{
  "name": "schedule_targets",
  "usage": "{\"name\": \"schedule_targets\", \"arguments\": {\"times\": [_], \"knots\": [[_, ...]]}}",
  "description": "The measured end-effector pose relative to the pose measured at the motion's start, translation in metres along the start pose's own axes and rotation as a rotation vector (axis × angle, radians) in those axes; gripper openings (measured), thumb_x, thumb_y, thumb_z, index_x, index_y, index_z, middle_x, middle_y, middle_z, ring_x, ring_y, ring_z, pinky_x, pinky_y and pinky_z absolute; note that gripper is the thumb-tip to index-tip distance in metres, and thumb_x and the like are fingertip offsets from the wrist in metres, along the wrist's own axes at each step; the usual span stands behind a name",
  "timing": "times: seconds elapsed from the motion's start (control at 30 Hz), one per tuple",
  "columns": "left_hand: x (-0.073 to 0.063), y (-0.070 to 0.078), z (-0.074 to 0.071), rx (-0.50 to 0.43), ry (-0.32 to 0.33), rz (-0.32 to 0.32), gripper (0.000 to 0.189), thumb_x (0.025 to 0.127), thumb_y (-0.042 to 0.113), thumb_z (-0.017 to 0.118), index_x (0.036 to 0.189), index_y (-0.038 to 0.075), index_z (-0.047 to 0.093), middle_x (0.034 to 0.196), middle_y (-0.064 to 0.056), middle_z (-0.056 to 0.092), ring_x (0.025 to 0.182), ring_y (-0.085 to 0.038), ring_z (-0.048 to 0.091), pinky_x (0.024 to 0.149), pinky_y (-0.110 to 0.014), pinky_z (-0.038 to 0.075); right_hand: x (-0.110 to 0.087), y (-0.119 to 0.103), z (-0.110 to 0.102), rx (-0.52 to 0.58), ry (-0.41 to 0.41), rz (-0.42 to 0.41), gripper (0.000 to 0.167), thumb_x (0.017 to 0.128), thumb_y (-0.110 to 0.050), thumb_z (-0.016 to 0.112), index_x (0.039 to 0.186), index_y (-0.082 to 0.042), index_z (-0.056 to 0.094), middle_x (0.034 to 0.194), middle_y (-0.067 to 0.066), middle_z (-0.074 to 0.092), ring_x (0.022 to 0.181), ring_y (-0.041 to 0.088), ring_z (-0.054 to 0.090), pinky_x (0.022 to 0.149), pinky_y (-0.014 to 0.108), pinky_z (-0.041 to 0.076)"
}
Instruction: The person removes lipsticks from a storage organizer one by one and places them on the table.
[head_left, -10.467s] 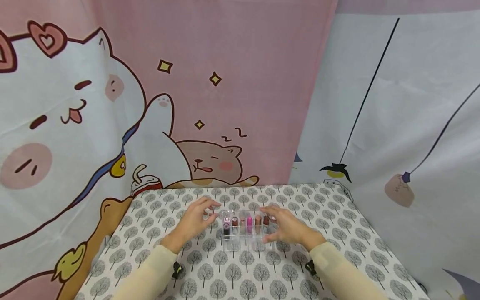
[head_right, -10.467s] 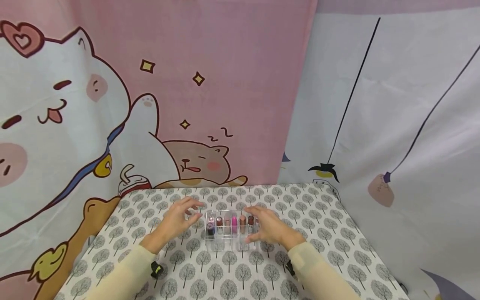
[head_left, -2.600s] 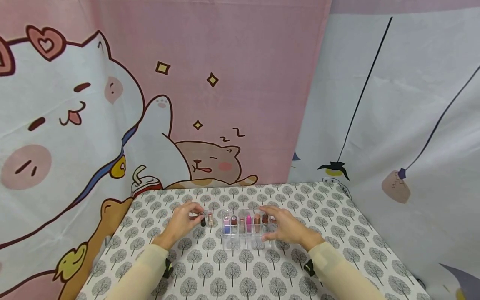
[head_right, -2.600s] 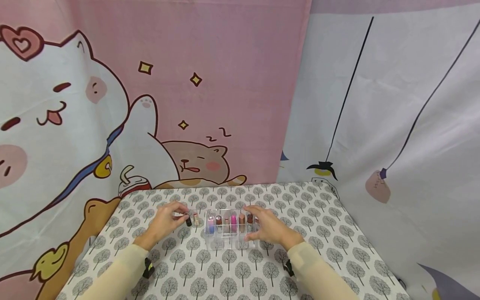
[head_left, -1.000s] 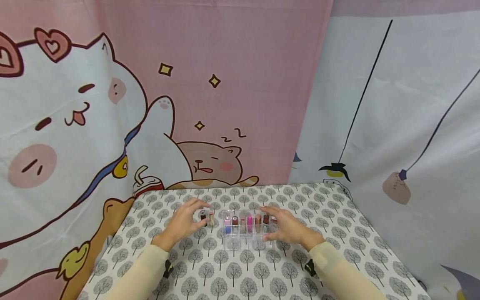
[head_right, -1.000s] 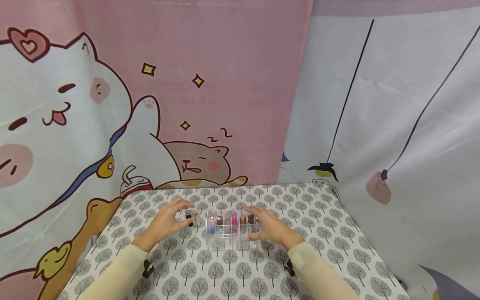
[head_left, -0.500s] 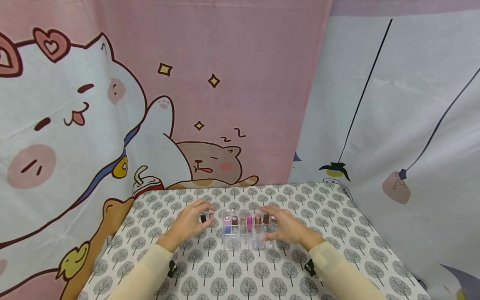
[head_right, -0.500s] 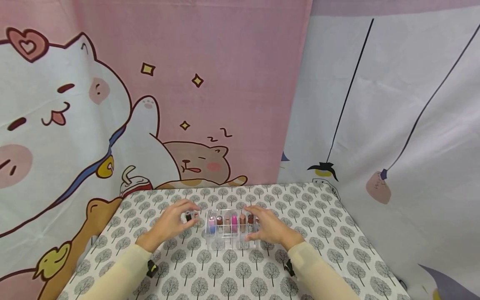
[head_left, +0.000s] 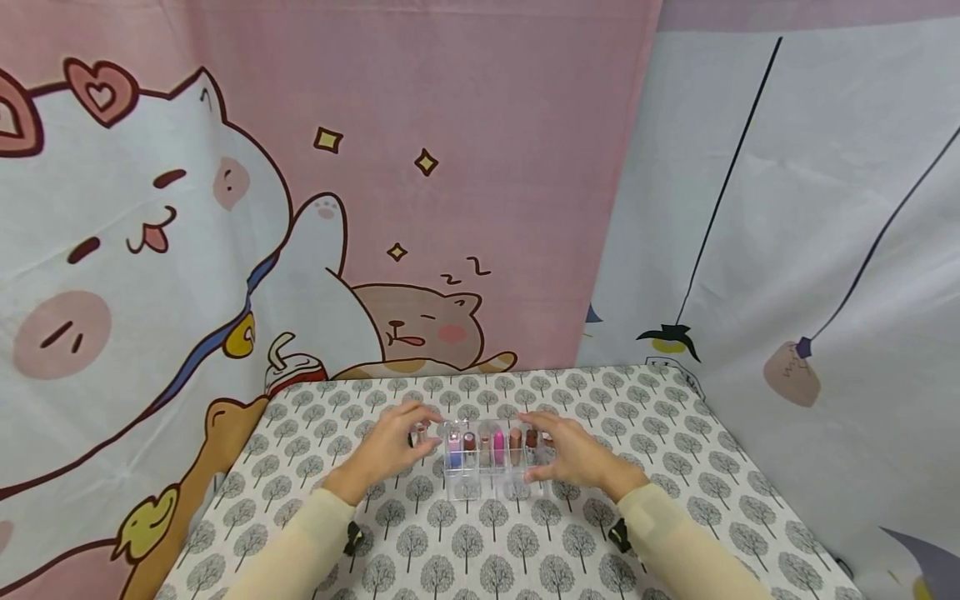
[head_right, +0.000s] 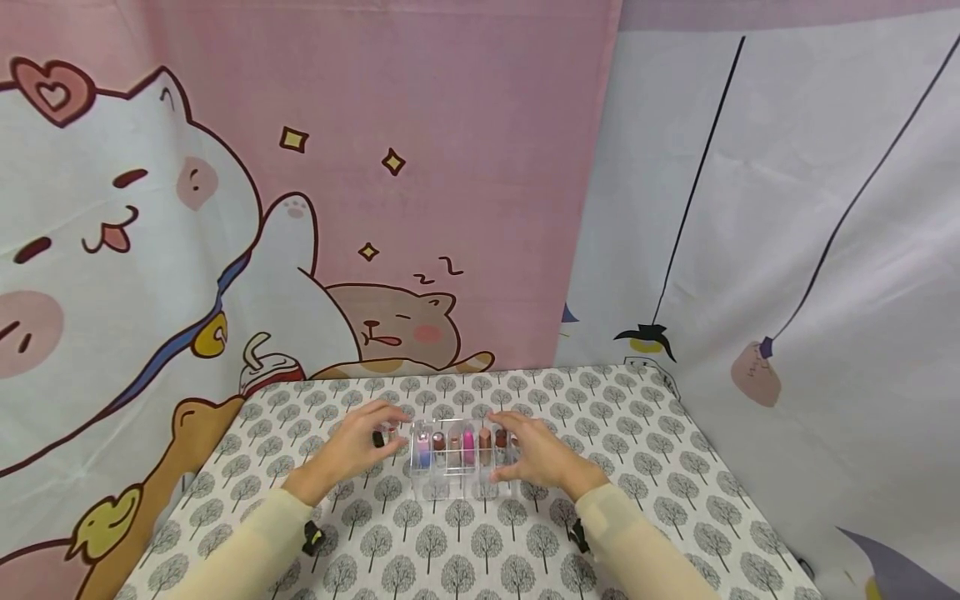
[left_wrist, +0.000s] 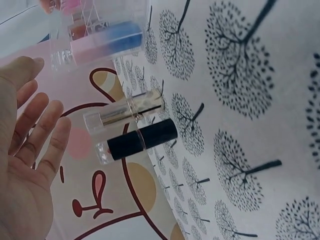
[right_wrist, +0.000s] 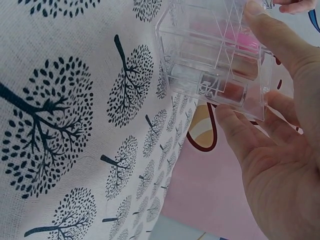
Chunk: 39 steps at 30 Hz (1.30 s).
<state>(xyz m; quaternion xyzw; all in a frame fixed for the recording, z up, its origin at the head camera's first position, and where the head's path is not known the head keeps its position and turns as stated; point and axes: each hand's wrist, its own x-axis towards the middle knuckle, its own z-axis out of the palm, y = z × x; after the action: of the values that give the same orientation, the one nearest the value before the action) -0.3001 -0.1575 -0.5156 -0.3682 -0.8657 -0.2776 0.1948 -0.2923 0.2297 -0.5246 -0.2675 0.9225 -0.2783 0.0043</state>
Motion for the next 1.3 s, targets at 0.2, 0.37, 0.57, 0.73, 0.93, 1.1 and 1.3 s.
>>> {"name": "schedule_targets", "arguments": {"times": [0.2,0.37,0.57,0.73,0.93,1.1,1.3], "knots": [[0.002,0.005,0.004,-0.001,0.002,-0.007,0.036,0.096,0.010,0.095,0.129,0.006,0.082,0.125,-0.007,0.081,0.100,-0.020,0.079,0.086,-0.042,0.076,0.000,-0.002,0.001,-0.001,-0.003,-0.001,0.112,0.084,-0.046,0.104,0.177,-0.016,0.049,0.184,0.017,0.048,0.172,0.051,0.043,0.139,0.077,0.037],[0.003,0.008,0.007,0.004,-0.010,-0.007,0.034,0.097,0.014,0.096,0.127,0.006,0.082,0.123,-0.005,0.082,0.108,-0.024,0.080,0.089,-0.041,0.076,0.001,-0.002,0.003,0.006,-0.005,0.002,0.113,0.083,-0.048,0.104,0.177,-0.016,0.049,0.184,0.017,0.047,0.173,0.051,0.041,0.139,0.078,0.036],[0.006,0.011,0.012,0.029,-0.031,-0.022,0.029,0.100,0.017,0.094,0.126,0.010,0.083,0.123,-0.003,0.082,0.111,-0.022,0.081,0.095,-0.040,0.075,0.000,-0.002,0.005,0.018,0.002,0.012,0.112,0.083,-0.045,0.105,0.177,-0.021,0.050,0.184,0.016,0.048,0.172,0.051,0.042,0.138,0.079,0.037],[0.008,0.013,0.016,0.044,-0.039,-0.031,0.029,0.099,0.015,0.095,0.125,0.010,0.083,0.122,-0.003,0.082,0.114,-0.029,0.082,0.104,-0.041,0.074,-0.001,-0.005,0.005,0.025,-0.001,0.013,0.112,0.083,-0.045,0.105,0.177,-0.021,0.049,0.184,0.018,0.047,0.172,0.051,0.043,0.137,0.079,0.038],[0.012,0.017,0.018,0.079,-0.010,-0.019,0.029,0.096,0.012,0.097,0.123,0.012,0.084,0.120,-0.002,0.084,0.113,-0.025,0.082,0.104,-0.038,0.074,-0.001,-0.006,0.003,0.019,0.005,0.009,0.111,0.084,-0.043,0.105,0.178,-0.020,0.049,0.183,0.019,0.048,0.168,0.050,0.048,0.135,0.076,0.044],[0.013,0.020,0.020,0.070,-0.023,-0.054,0.027,0.097,0.012,0.096,0.122,0.012,0.085,0.119,-0.002,0.083,0.111,-0.024,0.081,0.102,-0.041,0.074,-0.001,-0.005,0.001,0.016,0.005,0.018,0.111,0.083,-0.043,0.105,0.177,-0.021,0.049,0.184,0.019,0.048,0.168,0.051,0.048,0.135,0.078,0.044],[0.013,0.024,0.023,0.062,-0.033,-0.091,0.027,0.098,0.012,0.095,0.122,0.009,0.085,0.121,-0.005,0.083,0.116,-0.028,0.082,0.108,-0.045,0.073,-0.001,-0.003,0.000,0.013,0.006,0.010,0.112,0.084,-0.040,0.105,0.177,-0.017,0.048,0.183,0.021,0.047,0.168,0.052,0.048,0.135,0.078,0.044]]}}
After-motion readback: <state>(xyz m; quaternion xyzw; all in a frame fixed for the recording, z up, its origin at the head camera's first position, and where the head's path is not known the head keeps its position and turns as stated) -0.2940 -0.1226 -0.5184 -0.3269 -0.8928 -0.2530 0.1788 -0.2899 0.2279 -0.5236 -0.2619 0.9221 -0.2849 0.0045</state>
